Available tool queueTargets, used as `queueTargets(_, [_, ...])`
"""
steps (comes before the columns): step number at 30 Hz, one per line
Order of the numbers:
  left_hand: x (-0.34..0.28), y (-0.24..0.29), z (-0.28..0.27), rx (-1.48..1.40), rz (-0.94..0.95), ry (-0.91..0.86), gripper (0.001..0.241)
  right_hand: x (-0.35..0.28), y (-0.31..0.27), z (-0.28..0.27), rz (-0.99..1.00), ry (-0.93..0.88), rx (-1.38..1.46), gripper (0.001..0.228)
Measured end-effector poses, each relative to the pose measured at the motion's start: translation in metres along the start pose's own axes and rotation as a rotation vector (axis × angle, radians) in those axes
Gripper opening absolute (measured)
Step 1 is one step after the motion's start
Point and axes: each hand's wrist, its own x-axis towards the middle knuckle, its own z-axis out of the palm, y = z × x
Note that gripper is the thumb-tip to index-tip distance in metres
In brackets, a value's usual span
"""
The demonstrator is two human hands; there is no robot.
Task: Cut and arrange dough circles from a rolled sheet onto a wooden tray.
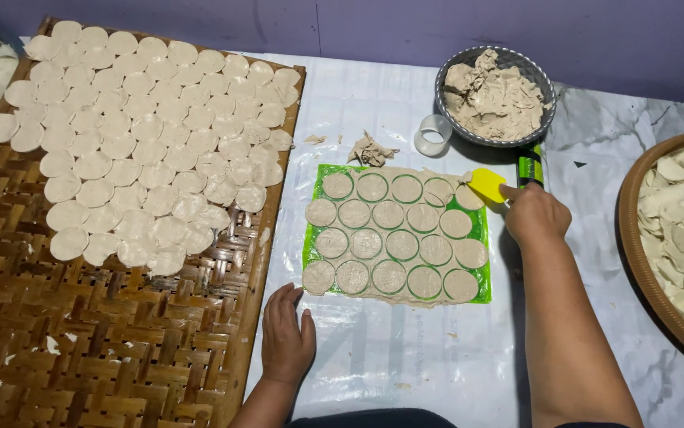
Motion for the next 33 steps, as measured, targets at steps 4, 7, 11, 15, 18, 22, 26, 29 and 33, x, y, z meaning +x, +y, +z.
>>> queueTargets(4, [0.001, 0.003, -0.002, -0.015, -0.017, -0.007, 0.041, -0.002, -0.011, -0.012, -0.018, -0.035, -0.022, 0.042])
queueTargets(7, [0.001, 0.003, -0.001, -0.005, -0.008, -0.005, 0.042, -0.012, -0.033, -0.039, -0.003, -0.111, 0.047, 0.041])
queueTargets(11, [0.0, 0.001, 0.0, -0.006, 0.006, 0.012, 0.041, -0.013, -0.058, -0.048, -0.073, -0.067, 0.224, 0.035])
queueTargets(15, [0.0, 0.0, 0.001, -0.013, 0.007, 0.016, 0.04, -0.012, -0.09, -0.057, -0.149, -0.003, 0.321, 0.034])
queueTargets(18, [0.0, 0.0, 0.0, -0.024, 0.007, 0.014, 0.041, -0.001, -0.114, -0.045, -0.215, 0.017, 0.366, 0.035])
queueTargets(22, [0.0, 0.002, -0.001, -0.029, -0.004, 0.016, 0.04, 0.0, -0.156, -0.036, -0.233, -0.031, 0.417, 0.036])
queueTargets(26, [0.0, 0.003, -0.003, -0.044, 0.003, 0.022, 0.04, 0.008, -0.169, -0.004, -0.276, -0.02, 0.309, 0.039])
queueTargets(29, [0.0, 0.003, -0.004, -0.056, -0.004, 0.015, 0.039, 0.016, -0.166, -0.001, -0.318, -0.012, 0.104, 0.039])
queueTargets(33, [0.002, 0.005, -0.005, -0.053, 0.0, 0.018, 0.039, 0.021, -0.145, -0.026, -0.311, 0.0, -0.114, 0.035])
